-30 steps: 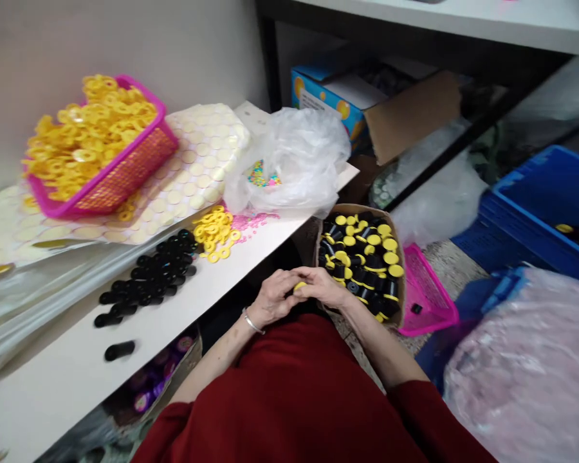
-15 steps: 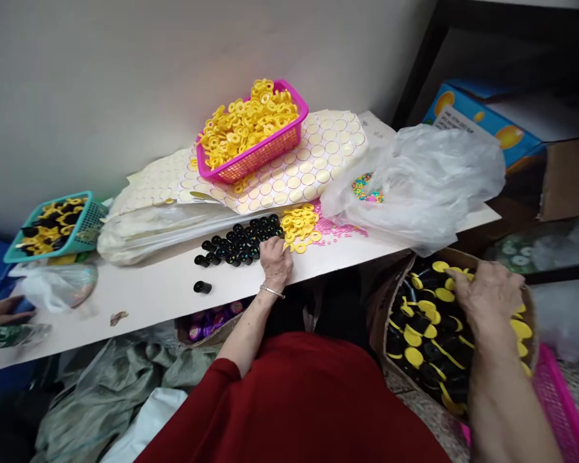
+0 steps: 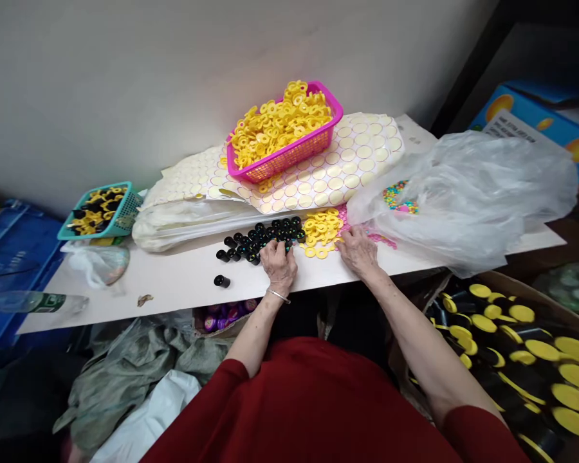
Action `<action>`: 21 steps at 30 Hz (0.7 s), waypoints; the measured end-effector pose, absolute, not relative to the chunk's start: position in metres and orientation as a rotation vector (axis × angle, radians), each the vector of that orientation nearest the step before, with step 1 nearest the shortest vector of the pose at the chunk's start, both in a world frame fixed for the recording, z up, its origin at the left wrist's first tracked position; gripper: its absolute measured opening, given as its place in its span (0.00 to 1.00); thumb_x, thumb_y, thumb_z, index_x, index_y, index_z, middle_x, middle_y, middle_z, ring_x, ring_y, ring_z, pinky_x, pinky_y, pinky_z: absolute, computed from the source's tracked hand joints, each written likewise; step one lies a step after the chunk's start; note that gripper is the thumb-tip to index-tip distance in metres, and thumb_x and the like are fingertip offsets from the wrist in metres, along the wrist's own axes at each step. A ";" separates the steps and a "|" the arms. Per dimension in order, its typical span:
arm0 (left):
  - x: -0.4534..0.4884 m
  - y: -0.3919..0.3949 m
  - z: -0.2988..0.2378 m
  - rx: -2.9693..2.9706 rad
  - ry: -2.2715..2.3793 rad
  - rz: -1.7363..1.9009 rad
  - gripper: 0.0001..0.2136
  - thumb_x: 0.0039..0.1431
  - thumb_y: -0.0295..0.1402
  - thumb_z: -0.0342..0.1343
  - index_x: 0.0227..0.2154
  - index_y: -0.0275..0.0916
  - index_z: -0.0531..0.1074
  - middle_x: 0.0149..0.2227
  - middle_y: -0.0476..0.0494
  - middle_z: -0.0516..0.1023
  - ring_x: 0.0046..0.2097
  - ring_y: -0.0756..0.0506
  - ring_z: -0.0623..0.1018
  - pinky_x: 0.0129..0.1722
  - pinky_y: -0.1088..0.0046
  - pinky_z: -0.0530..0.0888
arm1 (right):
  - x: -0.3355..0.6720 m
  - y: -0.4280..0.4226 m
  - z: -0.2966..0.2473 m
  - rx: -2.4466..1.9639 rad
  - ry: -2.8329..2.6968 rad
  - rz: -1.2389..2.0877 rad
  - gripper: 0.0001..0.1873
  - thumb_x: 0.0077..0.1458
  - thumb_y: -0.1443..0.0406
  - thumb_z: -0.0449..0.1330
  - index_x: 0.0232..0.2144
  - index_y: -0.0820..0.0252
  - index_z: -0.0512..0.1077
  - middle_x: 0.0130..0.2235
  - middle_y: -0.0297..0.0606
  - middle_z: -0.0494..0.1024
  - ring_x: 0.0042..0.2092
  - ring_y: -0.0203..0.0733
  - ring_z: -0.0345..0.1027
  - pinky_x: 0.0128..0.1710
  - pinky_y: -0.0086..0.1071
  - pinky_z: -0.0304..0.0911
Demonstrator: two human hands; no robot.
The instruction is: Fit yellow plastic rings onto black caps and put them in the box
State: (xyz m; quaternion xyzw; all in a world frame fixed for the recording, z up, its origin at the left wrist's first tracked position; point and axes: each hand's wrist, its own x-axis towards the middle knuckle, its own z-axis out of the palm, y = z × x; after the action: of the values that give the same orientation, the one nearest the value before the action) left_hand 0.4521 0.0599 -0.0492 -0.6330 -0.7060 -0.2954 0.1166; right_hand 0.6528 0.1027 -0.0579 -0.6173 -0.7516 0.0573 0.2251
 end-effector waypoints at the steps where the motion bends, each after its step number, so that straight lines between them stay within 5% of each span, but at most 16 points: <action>1: 0.447 0.062 -0.047 -1.823 -2.114 -0.813 0.08 0.55 0.35 0.55 0.33 0.37 0.73 0.41 0.36 0.71 0.44 0.39 0.66 0.43 0.62 0.64 | 0.651 0.106 -0.060 -1.705 -2.086 0.156 0.09 0.56 0.63 0.53 0.33 0.62 0.70 0.38 0.48 0.70 0.40 0.47 0.62 0.32 0.35 0.57; 7: 0.439 0.069 -0.047 -1.915 -2.172 -0.666 0.09 0.52 0.39 0.58 0.30 0.38 0.72 0.44 0.36 0.72 0.46 0.37 0.66 0.42 0.59 0.63 | 0.663 0.104 -0.072 -1.631 -1.890 0.229 0.06 0.57 0.63 0.51 0.31 0.59 0.65 0.30 0.39 0.69 0.32 0.41 0.60 0.29 0.32 0.52; 15: 0.445 0.068 -0.049 -2.016 -1.782 -1.277 0.12 0.52 0.40 0.59 0.33 0.37 0.69 0.38 0.39 0.75 0.43 0.42 0.71 0.45 0.61 0.67 | 0.689 0.072 -0.081 -1.429 -1.890 0.026 0.06 0.54 0.70 0.48 0.28 0.59 0.63 0.29 0.38 0.69 0.30 0.38 0.61 0.30 0.30 0.54; 21: 0.480 0.043 -0.046 -2.510 -1.623 -1.601 0.11 0.54 0.39 0.58 0.37 0.38 0.67 0.33 0.45 0.74 0.35 0.49 0.74 0.36 0.72 0.71 | 0.680 0.050 -0.079 -1.474 -2.085 -0.262 0.11 0.54 0.73 0.48 0.23 0.60 0.65 0.27 0.40 0.69 0.29 0.39 0.57 0.29 0.33 0.49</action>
State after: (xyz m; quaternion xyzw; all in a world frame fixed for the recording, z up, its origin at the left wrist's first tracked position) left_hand 0.4801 0.0428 -0.0465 -0.7344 -0.4749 -0.4686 -0.1244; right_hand 0.6805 0.0501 -0.0792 -0.5506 -0.7791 -0.0977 0.2833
